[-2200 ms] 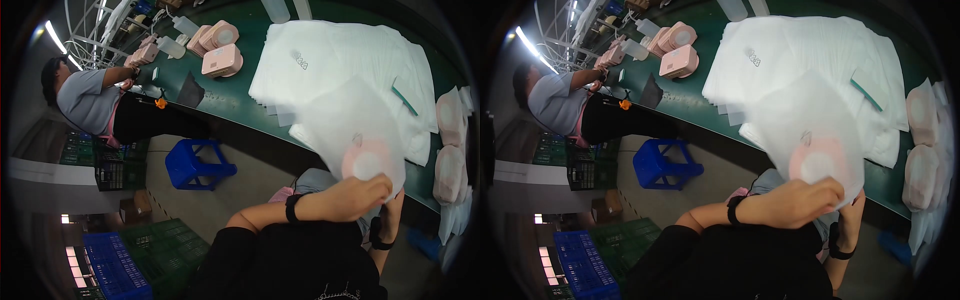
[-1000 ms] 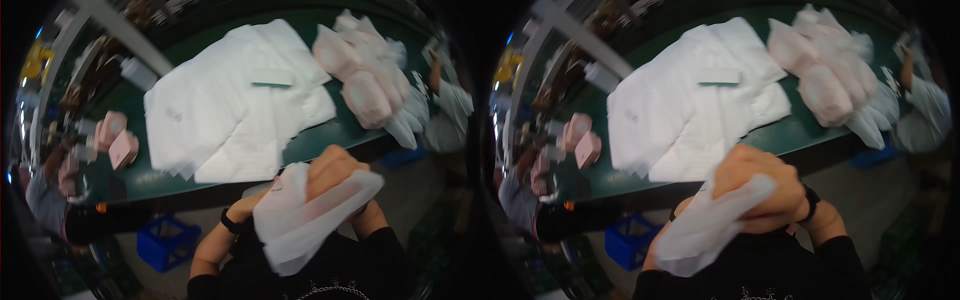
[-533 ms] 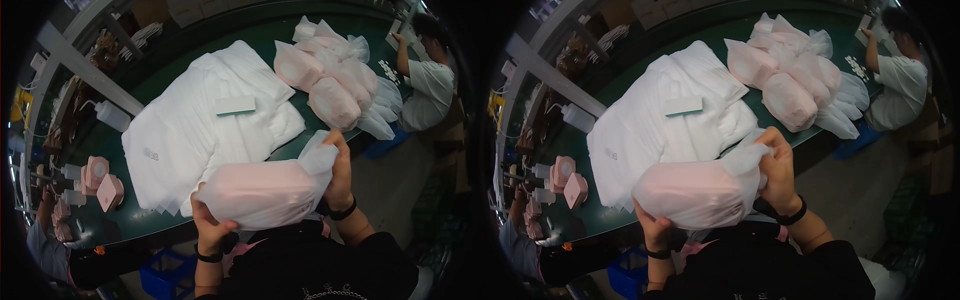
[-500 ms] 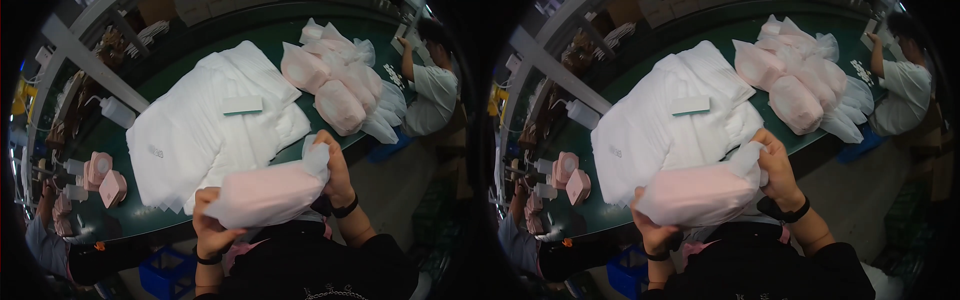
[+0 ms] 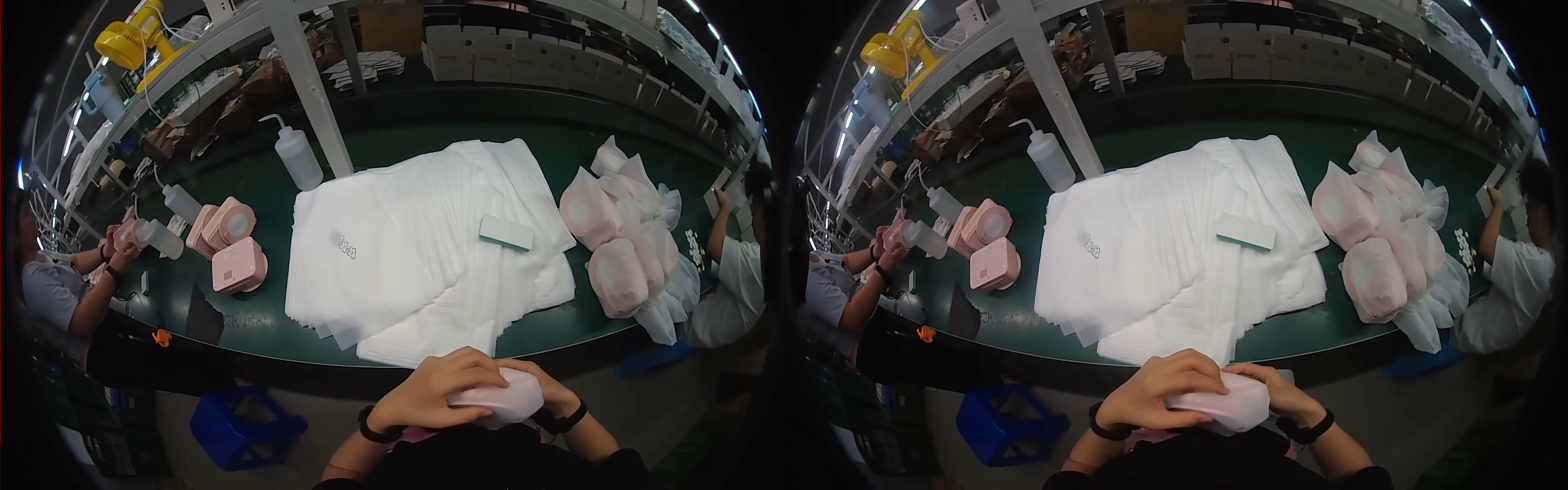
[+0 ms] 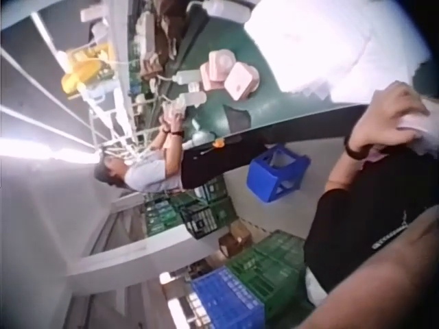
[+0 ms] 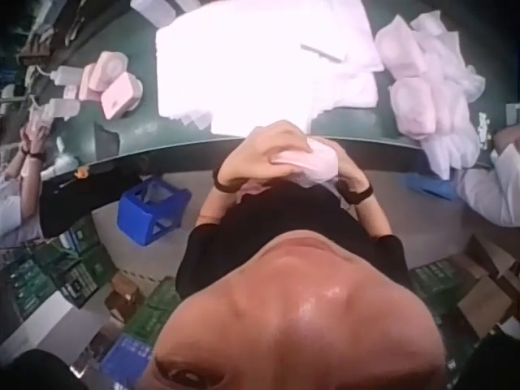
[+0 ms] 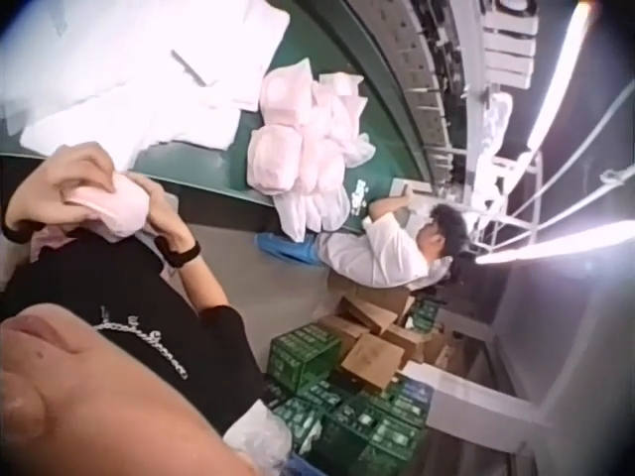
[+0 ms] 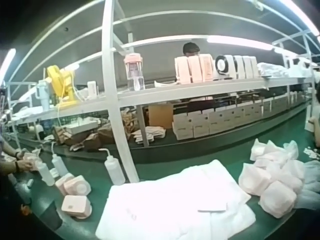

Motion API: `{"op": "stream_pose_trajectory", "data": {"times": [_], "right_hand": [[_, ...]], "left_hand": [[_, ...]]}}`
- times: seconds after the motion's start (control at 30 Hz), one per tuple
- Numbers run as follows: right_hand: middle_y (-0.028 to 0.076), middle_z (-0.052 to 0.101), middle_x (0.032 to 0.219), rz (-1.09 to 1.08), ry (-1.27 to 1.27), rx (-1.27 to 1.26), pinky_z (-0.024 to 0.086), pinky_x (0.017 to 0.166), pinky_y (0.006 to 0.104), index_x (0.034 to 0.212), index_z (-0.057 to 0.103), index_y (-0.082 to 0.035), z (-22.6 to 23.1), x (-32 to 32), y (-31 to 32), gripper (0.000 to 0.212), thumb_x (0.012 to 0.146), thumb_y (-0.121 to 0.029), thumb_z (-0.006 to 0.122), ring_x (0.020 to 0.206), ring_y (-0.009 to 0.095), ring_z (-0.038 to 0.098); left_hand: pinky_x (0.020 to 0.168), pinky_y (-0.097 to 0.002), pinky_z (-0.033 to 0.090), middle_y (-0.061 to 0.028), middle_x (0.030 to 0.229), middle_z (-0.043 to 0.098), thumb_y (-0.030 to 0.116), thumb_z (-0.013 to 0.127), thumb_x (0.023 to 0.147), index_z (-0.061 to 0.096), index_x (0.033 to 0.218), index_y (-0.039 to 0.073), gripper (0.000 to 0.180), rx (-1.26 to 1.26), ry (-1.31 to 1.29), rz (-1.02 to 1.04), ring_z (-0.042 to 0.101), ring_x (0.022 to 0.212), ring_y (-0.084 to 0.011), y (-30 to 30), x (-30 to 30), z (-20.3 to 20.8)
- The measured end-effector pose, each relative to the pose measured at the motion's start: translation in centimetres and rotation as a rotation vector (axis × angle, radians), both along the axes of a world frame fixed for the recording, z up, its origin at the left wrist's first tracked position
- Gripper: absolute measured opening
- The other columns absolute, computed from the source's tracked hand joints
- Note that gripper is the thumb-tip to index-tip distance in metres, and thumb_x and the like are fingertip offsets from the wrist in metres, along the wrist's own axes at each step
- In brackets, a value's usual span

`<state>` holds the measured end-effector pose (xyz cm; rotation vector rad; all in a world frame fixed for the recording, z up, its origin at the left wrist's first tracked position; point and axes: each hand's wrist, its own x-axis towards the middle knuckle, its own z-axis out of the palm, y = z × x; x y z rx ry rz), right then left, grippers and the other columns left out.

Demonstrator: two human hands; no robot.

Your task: The person wipes a pink record player, slides it into a white plastic bag, and sets it aside before repeating the process with another unit.

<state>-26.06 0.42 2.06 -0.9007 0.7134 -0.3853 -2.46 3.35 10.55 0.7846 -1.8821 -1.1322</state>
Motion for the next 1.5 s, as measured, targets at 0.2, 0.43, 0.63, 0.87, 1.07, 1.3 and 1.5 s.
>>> {"op": "stream_pose_trajectory", "data": {"times": [0.2, 0.43, 0.63, 0.87, 1.07, 1.3, 1.5], "right_hand": [[0.011, 0.057, 0.119, -0.216, 0.011, 0.142, 0.042, 0.092, 0.0296, 0.126, 0.046, 0.001, 0.2, -1.2, 0.9, 0.061, 0.074, -0.015, 0.074, 0.108, 0.019, 0.054], [0.015, 0.049, 0.125, -0.116, 0.461, -0.592, 0.042, 0.091, 0.0318, 0.120, 0.048, 0.001, 2.2, -0.4, 0.2, 0.069, 0.062, -0.019, 0.081, 0.111, 0.020, 0.051], [0.014, 0.043, 0.122, -0.423, 0.558, -1.178, 0.037, 0.094, 0.0354, 0.107, 0.047, 0.000, 4.7, -3.1, -1.1, 0.058, 0.058, -0.010, 0.077, 0.111, 0.024, 0.046], [0.016, 0.045, 0.124, -0.854, 1.131, -1.450, 0.027, 0.103, 0.0423, 0.108, 0.047, 0.000, 2.8, -8.2, -4.6, 0.052, 0.063, -0.007, 0.070, 0.124, 0.034, 0.038], [0.016, 0.046, 0.124, -0.963, 1.209, -1.577, 0.023, 0.106, 0.0468, 0.109, 0.046, -0.001, 3.8, -9.4, -8.3, 0.052, 0.063, -0.008, 0.070, 0.128, 0.038, 0.033], [0.016, 0.046, 0.125, -0.905, 1.268, -1.571, 0.021, 0.108, 0.0473, 0.112, 0.045, -0.003, 3.2, -14.6, -11.4, 0.057, 0.062, -0.014, 0.071, 0.127, 0.038, 0.034], [0.017, 0.045, 0.126, -0.972, 1.332, -1.596, 0.020, 0.109, 0.0472, 0.120, 0.044, -0.003, 2.7, -13.2, -11.5, 0.065, 0.063, -0.017, 0.072, 0.126, 0.038, 0.034]], "left_hand": [[0.085, -0.0332, 0.047, -0.0083, 0.103, 0.061, 0.011, 0.072, 0.073, 0.063, 0.100, 0.004, 0.029, 0.130, 0.059, 0.383, 0.059, 0.098, -0.0240, -0.3, -1.4, -2.8], [0.096, -0.0333, 0.041, -0.0099, 0.118, 0.054, 0.010, 0.064, 0.082, 0.059, 0.108, 0.004, 0.027, -0.074, 0.090, 0.372, 0.048, 0.117, -0.0234, -1.0, -2.7, -4.5], [0.097, -0.0327, 0.039, -0.0108, 0.120, 0.052, 0.011, 0.059, 0.087, 0.054, 0.117, 0.004, 0.030, 0.096, 0.257, 0.312, 0.044, 0.120, -0.0225, -0.5, -2.4, -3.8], [0.097, -0.0306, 0.039, -0.0090, 0.117, 0.055, 0.013, 0.055, 0.091, 0.052, 0.119, 0.003, 0.030, 0.484, 0.193, -0.042, 0.051, 0.114, -0.0189, -0.7, -2.1, -5.0], [0.096, -0.0294, 0.039, -0.0091, 0.114, 0.057, 0.012, 0.052, 0.092, 0.052, 0.117, 0.000, 0.028, 0.554, 0.082, -0.019, 0.053, 0.110, -0.0162, 0.4, 0.3, -3.8], [0.097, -0.0290, 0.039, -0.0091, 0.115, 0.058, 0.009, 0.051, 0.093, 0.052, 0.118, -0.001, 0.027, 0.549, -0.016, 0.120, 0.052, 0.112, -0.0171, -2.0, 4.2, -2.5], [0.096, -0.0290, 0.039, -0.0087, 0.117, 0.057, 0.012, 0.051, 0.093, 0.052, 0.120, 0.000, 0.029, 0.575, -0.058, 0.063, 0.052, 0.111, -0.0167, -2.5, 4.6, -1.3]]}}
